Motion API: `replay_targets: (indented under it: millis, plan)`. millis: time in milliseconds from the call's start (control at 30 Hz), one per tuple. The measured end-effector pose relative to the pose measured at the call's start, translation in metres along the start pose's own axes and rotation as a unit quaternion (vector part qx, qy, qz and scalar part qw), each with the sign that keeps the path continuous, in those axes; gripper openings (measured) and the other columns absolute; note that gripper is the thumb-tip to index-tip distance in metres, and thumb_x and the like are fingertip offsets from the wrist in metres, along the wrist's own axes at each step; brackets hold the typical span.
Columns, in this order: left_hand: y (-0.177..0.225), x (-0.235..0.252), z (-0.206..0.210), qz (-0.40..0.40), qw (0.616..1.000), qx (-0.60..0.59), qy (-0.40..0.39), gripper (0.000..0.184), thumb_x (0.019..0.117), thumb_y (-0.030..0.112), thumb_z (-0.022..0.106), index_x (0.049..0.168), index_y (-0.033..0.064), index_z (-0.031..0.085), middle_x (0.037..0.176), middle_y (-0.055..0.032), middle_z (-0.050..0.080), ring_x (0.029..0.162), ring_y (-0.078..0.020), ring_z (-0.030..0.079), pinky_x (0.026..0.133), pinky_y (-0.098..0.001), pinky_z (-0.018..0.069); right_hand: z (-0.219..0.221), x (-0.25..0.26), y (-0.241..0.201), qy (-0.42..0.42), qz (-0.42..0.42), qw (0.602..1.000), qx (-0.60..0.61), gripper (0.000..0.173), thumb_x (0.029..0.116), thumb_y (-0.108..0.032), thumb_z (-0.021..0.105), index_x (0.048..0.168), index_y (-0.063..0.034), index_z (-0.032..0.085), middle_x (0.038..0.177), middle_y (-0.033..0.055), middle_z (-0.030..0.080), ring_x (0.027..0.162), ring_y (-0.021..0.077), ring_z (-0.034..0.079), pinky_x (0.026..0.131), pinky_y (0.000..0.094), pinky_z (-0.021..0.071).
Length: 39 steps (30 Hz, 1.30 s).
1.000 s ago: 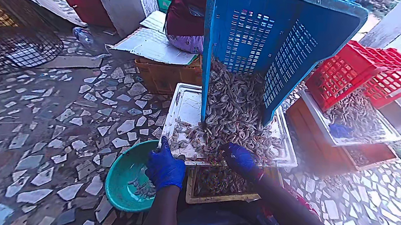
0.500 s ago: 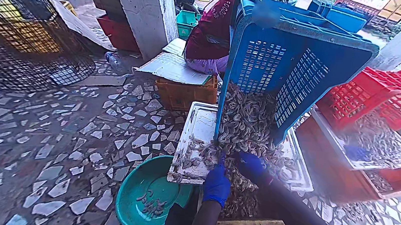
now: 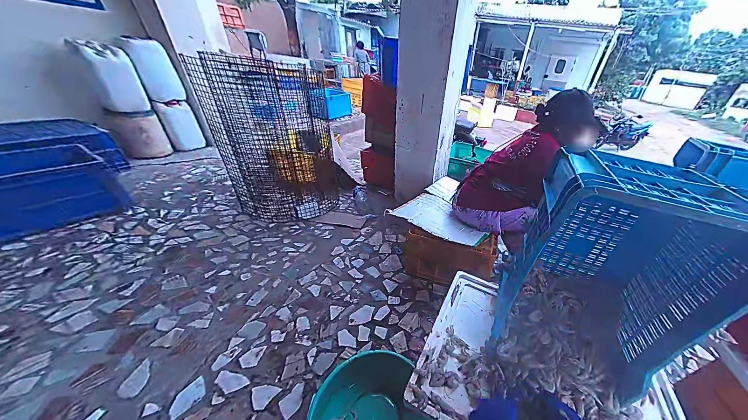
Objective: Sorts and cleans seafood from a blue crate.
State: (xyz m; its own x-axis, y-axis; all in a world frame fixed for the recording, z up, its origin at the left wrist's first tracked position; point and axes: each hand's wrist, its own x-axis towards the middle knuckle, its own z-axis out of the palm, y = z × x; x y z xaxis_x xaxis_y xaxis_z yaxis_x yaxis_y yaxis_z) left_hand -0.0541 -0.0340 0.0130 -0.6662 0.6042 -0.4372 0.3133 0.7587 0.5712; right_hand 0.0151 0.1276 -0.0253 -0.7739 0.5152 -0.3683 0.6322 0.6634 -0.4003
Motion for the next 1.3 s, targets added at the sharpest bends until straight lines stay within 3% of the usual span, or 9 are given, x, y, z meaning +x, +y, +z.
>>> replay_targets:
  millis: [200,333,600,667,733,833,1033,1167,1300]
  plan:
    - [0.009,-0.013,0.007,0.107,0.988,-0.110,0.019,0.067,0.0881,0.012,0.063,0.148,0.0392,0.055,0.143,-0.0028,0.064,0.137,-0.0268,0.055,0.117,-0.0583,0.0350,-0.008,-0.057,-0.018,0.105,0.024,0.935,0.339,0.041,0.0910,-0.023,0.076,0.125,-0.0027,0.064,0.100,0.0128,0.073,0.084,0.0215,0.070,0.075,0.0433,0.0597]
    - [0.015,-0.021,0.008,0.120,0.992,-0.038,0.034,0.056,0.0957,0.013,0.054,0.148,0.0311,0.057,0.136,-0.0106,0.067,0.129,-0.0324,0.059,0.115,-0.0616,0.0329,-0.017,-0.072,-0.024,0.126,0.035,0.964,0.230,0.042,0.0897,-0.038,0.075,0.120,-0.0096,0.070,0.109,0.0110,0.073,0.099,0.0245,0.070,0.089,0.0510,0.0563]
    - [0.015,-0.019,0.033,0.217,0.957,0.174,0.080,0.043,0.0978,0.005,0.054,0.140,0.0102,0.062,0.131,-0.0218,0.067,0.125,-0.0445,0.060,0.112,-0.0689,0.0353,-0.068,-0.126,-0.076,-0.043,0.083,0.988,0.125,0.033,0.1030,-0.018,0.059,0.126,0.0059,0.063,0.113,0.0196,0.068,0.098,0.0234,0.064,0.092,0.0426,0.0503]
    - [0.015,-0.019,0.026,0.217,0.963,0.149,0.066,0.046,0.0948,0.006,0.059,0.140,0.0119,0.063,0.138,-0.0210,0.063,0.131,-0.0440,0.056,0.115,-0.0709,0.0280,-0.059,-0.108,-0.050,-0.032,0.065,0.988,0.138,0.033,0.1034,-0.022,0.058,0.123,0.0039,0.065,0.106,0.0163,0.068,0.091,0.0209,0.062,0.085,0.0427,0.0508]
    - [0.015,-0.022,0.020,0.193,0.976,0.077,0.058,0.045,0.0920,0.008,0.062,0.137,0.0143,0.066,0.139,-0.0153,0.063,0.135,-0.0375,0.054,0.119,-0.0662,0.0257,-0.050,-0.095,-0.025,-0.002,0.043,0.991,0.127,0.035,0.1015,-0.027,0.060,0.123,-0.0004,0.067,0.113,0.0171,0.070,0.103,0.0267,0.066,0.095,0.0509,0.0517]
    - [0.014,-0.023,0.017,0.136,0.987,-0.081,0.035,0.048,0.0922,0.010,0.056,0.139,0.0163,0.065,0.140,-0.0110,0.064,0.134,-0.0304,0.056,0.117,-0.0566,0.0344,-0.026,-0.076,0.019,0.062,-0.050,0.996,0.044,0.031,0.0967,-0.034,0.064,0.115,-0.0104,0.073,0.111,0.0114,0.074,0.105,0.0268,0.070,0.094,0.0552,0.0548]
    - [0.009,-0.014,0.016,0.005,0.983,-0.184,0.001,0.042,0.1023,0.015,0.051,0.144,0.0158,0.059,0.141,-0.0132,0.063,0.131,-0.0323,0.059,0.110,-0.0579,0.0438,-0.023,-0.098,0.020,0.096,-0.091,0.982,0.134,0.025,0.0951,-0.023,0.066,0.107,-0.0022,0.073,0.099,0.0143,0.073,0.094,0.0260,0.070,0.088,0.0506,0.0549]
    - [0.000,-0.003,0.016,0.086,0.988,-0.131,-0.004,0.057,0.0968,0.013,0.056,0.148,0.0364,0.054,0.146,-0.0036,0.060,0.133,-0.0281,0.057,0.108,-0.0611,0.0444,-0.020,-0.094,0.029,0.127,-0.036,0.968,0.211,0.020,0.0959,-0.021,0.067,0.109,-0.0067,0.074,0.099,0.0079,0.075,0.092,0.0185,0.071,0.088,0.0440,0.0583]
    - [0.002,-0.001,0.032,0.179,0.973,-0.141,-0.051,0.051,0.0928,0.007,0.059,0.143,0.0167,0.060,0.145,-0.0159,0.057,0.134,-0.0343,0.054,0.110,-0.0589,0.0441,-0.023,-0.093,0.026,0.107,-0.046,0.979,0.165,0.026,0.0958,-0.029,0.067,0.107,-0.0070,0.074,0.101,0.0104,0.074,0.097,0.0222,0.070,0.091,0.0480,0.0552]
